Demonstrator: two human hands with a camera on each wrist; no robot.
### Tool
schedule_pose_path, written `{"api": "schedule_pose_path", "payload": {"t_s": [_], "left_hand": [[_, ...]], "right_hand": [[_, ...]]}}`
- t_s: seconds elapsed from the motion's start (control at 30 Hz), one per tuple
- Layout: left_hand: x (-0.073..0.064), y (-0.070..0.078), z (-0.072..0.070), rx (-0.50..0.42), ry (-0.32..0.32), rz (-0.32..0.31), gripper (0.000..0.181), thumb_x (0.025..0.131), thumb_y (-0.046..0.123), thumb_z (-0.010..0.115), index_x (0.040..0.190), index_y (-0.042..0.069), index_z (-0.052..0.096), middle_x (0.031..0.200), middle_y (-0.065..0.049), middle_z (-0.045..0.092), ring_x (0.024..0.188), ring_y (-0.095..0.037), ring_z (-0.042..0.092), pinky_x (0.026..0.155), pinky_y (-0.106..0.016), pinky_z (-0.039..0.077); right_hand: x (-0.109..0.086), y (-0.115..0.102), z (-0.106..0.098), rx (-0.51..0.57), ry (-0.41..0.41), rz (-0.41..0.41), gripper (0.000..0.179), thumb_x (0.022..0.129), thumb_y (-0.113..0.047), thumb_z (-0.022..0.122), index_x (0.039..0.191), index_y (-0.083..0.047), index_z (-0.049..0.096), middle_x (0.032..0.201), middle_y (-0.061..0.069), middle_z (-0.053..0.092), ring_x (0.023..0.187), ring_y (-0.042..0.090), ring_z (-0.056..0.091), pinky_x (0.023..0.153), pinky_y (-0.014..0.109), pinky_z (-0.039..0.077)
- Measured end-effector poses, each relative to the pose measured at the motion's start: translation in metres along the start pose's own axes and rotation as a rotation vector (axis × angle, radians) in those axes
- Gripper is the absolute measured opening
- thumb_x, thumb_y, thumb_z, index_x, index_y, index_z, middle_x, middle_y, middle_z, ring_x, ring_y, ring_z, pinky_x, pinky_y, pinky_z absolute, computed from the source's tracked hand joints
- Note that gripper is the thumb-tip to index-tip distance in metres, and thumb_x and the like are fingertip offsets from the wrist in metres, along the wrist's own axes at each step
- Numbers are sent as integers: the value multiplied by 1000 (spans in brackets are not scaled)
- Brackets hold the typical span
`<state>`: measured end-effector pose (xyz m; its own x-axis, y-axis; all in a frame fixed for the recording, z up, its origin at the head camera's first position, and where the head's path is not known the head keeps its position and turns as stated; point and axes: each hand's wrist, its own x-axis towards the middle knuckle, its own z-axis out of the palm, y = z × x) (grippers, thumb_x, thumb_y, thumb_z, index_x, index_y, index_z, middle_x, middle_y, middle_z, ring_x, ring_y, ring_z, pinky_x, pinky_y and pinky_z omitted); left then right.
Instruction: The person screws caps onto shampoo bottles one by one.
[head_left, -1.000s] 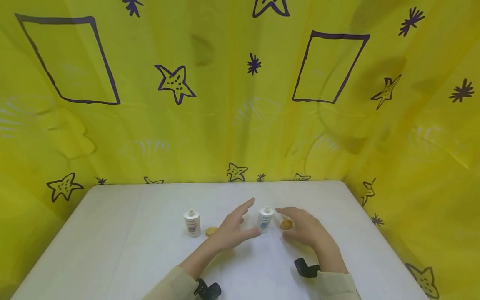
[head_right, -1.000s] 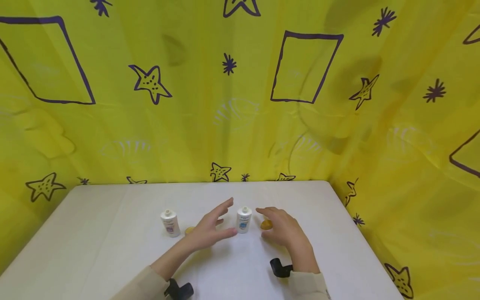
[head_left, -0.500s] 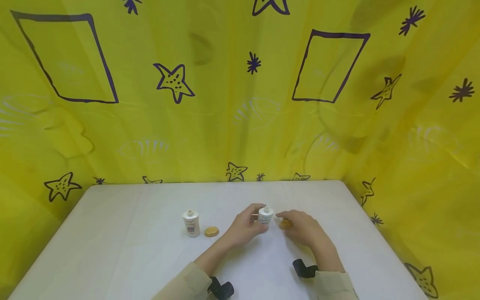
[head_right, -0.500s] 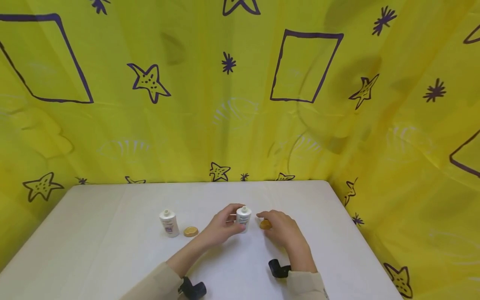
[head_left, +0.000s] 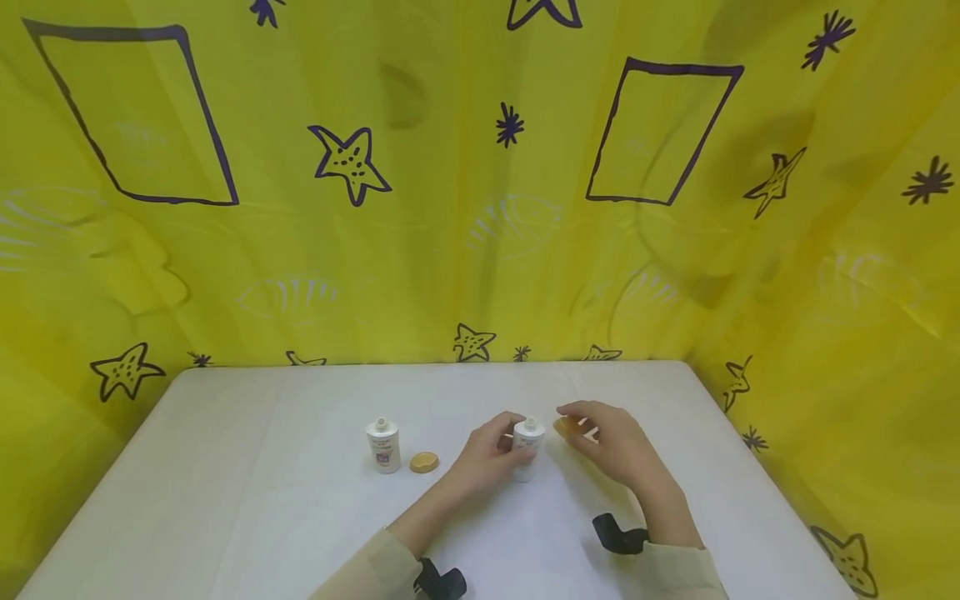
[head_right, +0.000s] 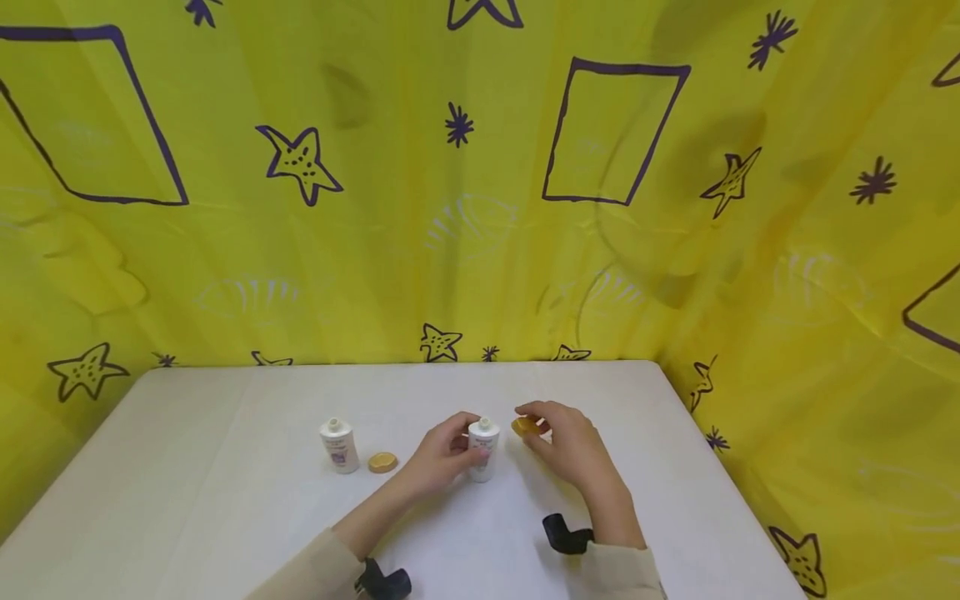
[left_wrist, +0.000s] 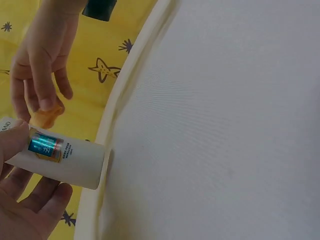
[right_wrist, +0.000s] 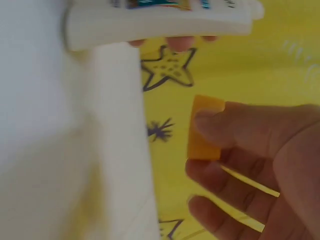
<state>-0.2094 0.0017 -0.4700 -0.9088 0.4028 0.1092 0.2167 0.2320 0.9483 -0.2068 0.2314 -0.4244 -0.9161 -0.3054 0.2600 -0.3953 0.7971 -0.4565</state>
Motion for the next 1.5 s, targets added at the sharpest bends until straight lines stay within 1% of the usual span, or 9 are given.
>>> {"api": "schedule_pose_path", "payload": {"t_s": [0.13, 0.23, 0.37, 0.47, 0.77, 1.0, 1.2, 1.33, 1.5], "left_hand": [[-14, 5, -9, -8, -8, -5, 40, 94, 24, 70, 128, 23, 49, 112, 2, 70, 99, -14, 68, 86, -33, 56], [-25, 9, -18, -12, -4, 23, 37, 95, 25, 69, 124, 21, 47, 112, 1, 72, 98, -13, 68, 87, -32, 56], [-36, 14, -27, -33, 3, 72, 33, 96, 21, 68, 123, 17, 50, 114, -4, 72, 99, -16, 68, 86, -31, 56], [-41, 18, -32, -43, -8, 104, 32, 95, 20, 68, 123, 15, 53, 114, -6, 72, 100, -18, 67, 86, -32, 56], [-50, 28, -37, -25, -58, 157, 33, 95, 25, 68, 125, 21, 56, 108, 0, 71, 97, -12, 66, 85, -34, 56], [-53, 31, -42, 11, -56, 152, 34, 95, 27, 68, 126, 22, 56, 107, 4, 71, 95, -11, 65, 85, -32, 54], [-54, 32, -46, 27, -45, 162, 34, 95, 26, 68, 126, 21, 56, 108, 3, 71, 97, -12, 65, 85, -32, 54], [-54, 32, -46, 20, -46, 166, 33, 95, 26, 68, 126, 21, 56, 108, 2, 71, 96, -12, 65, 84, -31, 54], [-54, 32, -45, 32, -50, 166, 32, 95, 27, 68, 125, 22, 57, 106, 4, 71, 94, -11, 65, 84, -30, 54]], "right_hand": [[0, -14, -9, 152, 84, -119, 35, 87, -9, 77, 121, -11, 68, 110, -2, 72, 90, 14, 68, 74, 32, 59], [0, -28, -14, 271, 130, -226, 34, 86, -7, 78, 118, -10, 69, 111, 0, 72, 92, 14, 68, 73, 30, 59], [-1, -46, -16, 373, 155, -334, 34, 84, -3, 78, 116, -10, 69, 111, 3, 72, 92, 15, 67, 72, 28, 58], [-2, -56, -16, 407, 149, -368, 36, 83, -1, 78, 116, -10, 68, 109, 5, 72, 90, 16, 67, 72, 29, 58], [-4, -71, -12, 448, 22, -331, 21, 90, -11, 75, 106, -20, 65, 103, -7, 71, 88, 9, 67, 74, 28, 57], [-3, -71, -10, 457, -7, -374, 21, 88, -11, 76, 106, -19, 68, 107, -4, 71, 95, 11, 67, 73, 29, 58], [-3, -71, -12, 472, -16, -381, 30, 85, -2, 76, 110, -17, 70, 112, -2, 70, 90, 12, 69, 75, 30, 59], [-3, -73, -12, 465, 1, -374, 27, 84, -9, 79, 109, -18, 70, 113, -1, 70, 94, 14, 68, 77, 32, 60], [-3, -75, -10, 418, 52, -350, 21, 81, -22, 83, 95, -24, 69, 119, -2, 70, 110, 18, 66, 83, 34, 58]]}}
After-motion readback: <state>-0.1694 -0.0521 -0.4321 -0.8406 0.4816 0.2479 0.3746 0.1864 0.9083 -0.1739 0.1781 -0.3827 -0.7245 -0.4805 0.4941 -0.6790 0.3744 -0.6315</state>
